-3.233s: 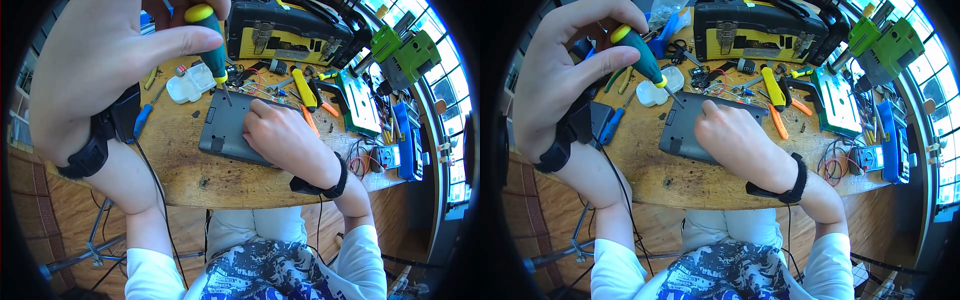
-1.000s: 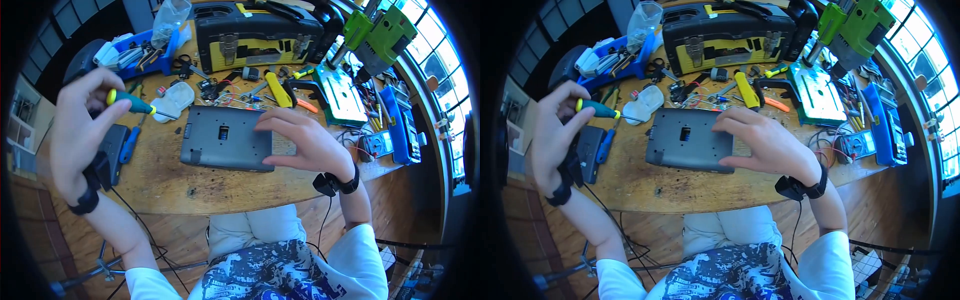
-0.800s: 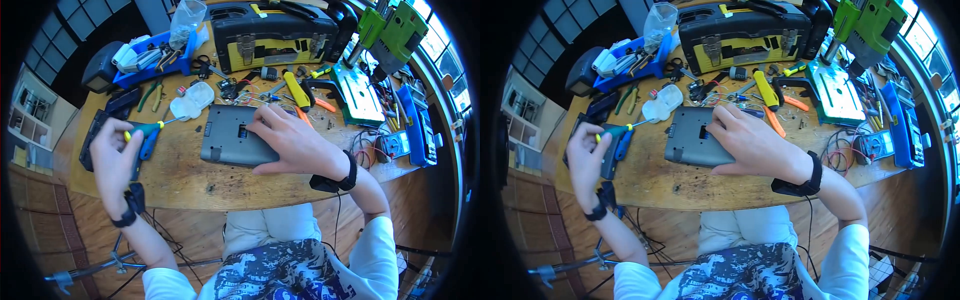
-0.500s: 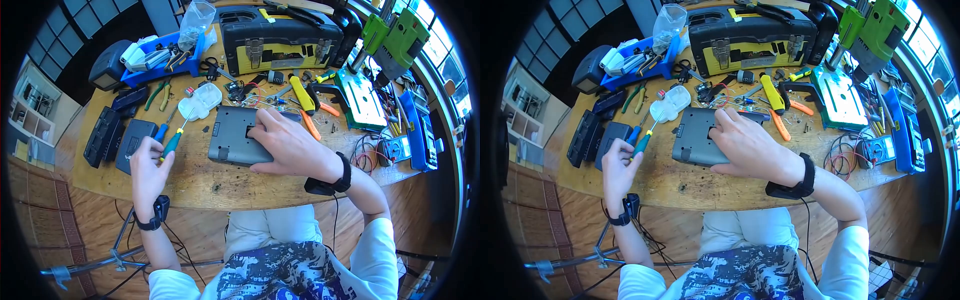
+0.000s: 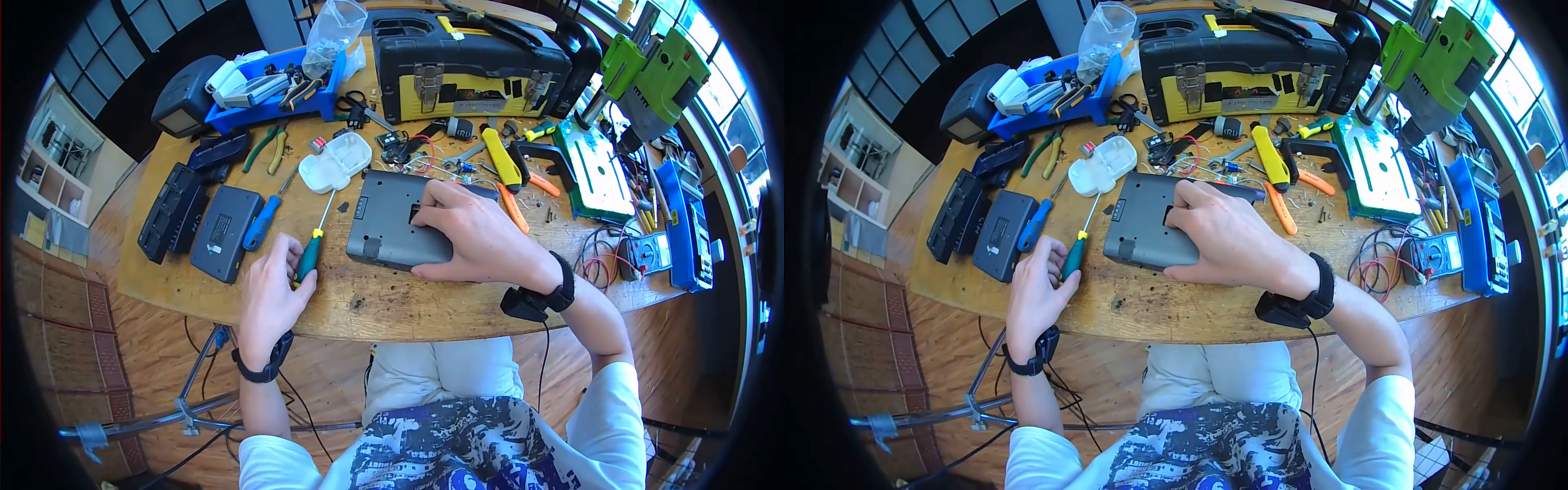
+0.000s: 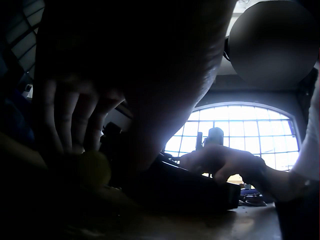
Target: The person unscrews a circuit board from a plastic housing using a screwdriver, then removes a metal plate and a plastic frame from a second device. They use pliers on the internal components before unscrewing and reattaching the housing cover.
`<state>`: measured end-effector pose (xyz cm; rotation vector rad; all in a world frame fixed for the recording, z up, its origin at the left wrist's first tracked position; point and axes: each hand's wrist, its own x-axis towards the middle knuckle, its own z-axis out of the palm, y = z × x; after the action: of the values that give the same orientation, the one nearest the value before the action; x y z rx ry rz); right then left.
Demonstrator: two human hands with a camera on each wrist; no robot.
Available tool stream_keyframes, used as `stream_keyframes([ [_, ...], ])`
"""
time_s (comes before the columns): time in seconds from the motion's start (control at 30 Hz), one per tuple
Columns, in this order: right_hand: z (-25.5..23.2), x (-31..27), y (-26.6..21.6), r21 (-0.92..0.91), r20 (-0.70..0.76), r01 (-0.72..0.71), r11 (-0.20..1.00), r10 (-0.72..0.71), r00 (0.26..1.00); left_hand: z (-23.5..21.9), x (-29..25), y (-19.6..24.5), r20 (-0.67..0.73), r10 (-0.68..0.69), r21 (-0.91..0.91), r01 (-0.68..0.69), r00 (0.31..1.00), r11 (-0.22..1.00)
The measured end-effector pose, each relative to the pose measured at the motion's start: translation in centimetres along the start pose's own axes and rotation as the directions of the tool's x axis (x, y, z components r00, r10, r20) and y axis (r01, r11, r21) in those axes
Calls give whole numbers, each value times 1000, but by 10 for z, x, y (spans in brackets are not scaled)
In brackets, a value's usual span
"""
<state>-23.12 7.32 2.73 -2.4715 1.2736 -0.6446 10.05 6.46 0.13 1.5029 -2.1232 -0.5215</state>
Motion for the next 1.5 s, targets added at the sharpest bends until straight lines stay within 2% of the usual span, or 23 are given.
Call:
stream_keyframes([
  [0.1,2,0,1,0,-28,22,1000,-22,999,-1,-2,2,32,7,19,-7,999,1000],
  [0.17,3,0,2,-7,-48,31,999,-31,998,-2,-1,2,120,-72,43,68,990,997],
  [0.2,3,0,3,-5,-46,34,999,-34,998,-3,-1,2,118,-76,44,71,990,996],
  [0.27,3,0,3,12,-61,41,999,-41,997,-5,-2,3,73,75,227,-90,994,970],
  [0.3,3,0,4,12,-59,44,999,-44,997,-8,0,7,71,73,227,-87,995,970],
  [0.37,3,1,5,22,-71,50,998,-49,996,-13,8,19,136,189,54,-198,972,979],
  [0.4,3,1,5,22,-66,55,998,-53,996,-12,16,22,132,184,53,-192,974,980],
  [0.47,3,2,6,40,-75,50,998,-47,996,-9,38,28,305,291,-97,-275,907,957],
  [0.5,3,2,5,36,-70,55,998,-52,996,-5,50,31,337,333,-125,-308,881,943],
  [0.53,3,1,5,44,-63,39,998,-36,997,0,62,31,330,333,-127,-308,883,943],
  [0.6,2,0,5,45,-60,21,999,-18,998,12,83,29,362,528,-264,-459,768,848],
  [0.63,3,0,6,56,-73,27,998,-23,997,19,91,26,388,552,-323,-452,739,832],
  [0.77,6,-2,9,80,-108,45,996,-36,994,30,104,21,425,544,-256,-480,724,839],
  [0.87,6,-1,10,105,-102,44,994,-33,994,29,105,21,409,567,-261,-503,715,824],
  [0.93,6,-1,12,122,-106,49,991,-36,994,29,106,22,424,541,-306,-448,726,840],
  [1.1,7,-2,10,152,-107,34,988,-18,994,34,104,15,409,539,-317,-440,736,840],
  [1.27,10,-6,5,72,-125,66,995,-57,991,33,100,17,364,564,-313,-472,742,824],
  [1.5,-1,-12,2,70,-124,129,989,-119,985,25,83,20,187,629,-337,-552,755,763],
])
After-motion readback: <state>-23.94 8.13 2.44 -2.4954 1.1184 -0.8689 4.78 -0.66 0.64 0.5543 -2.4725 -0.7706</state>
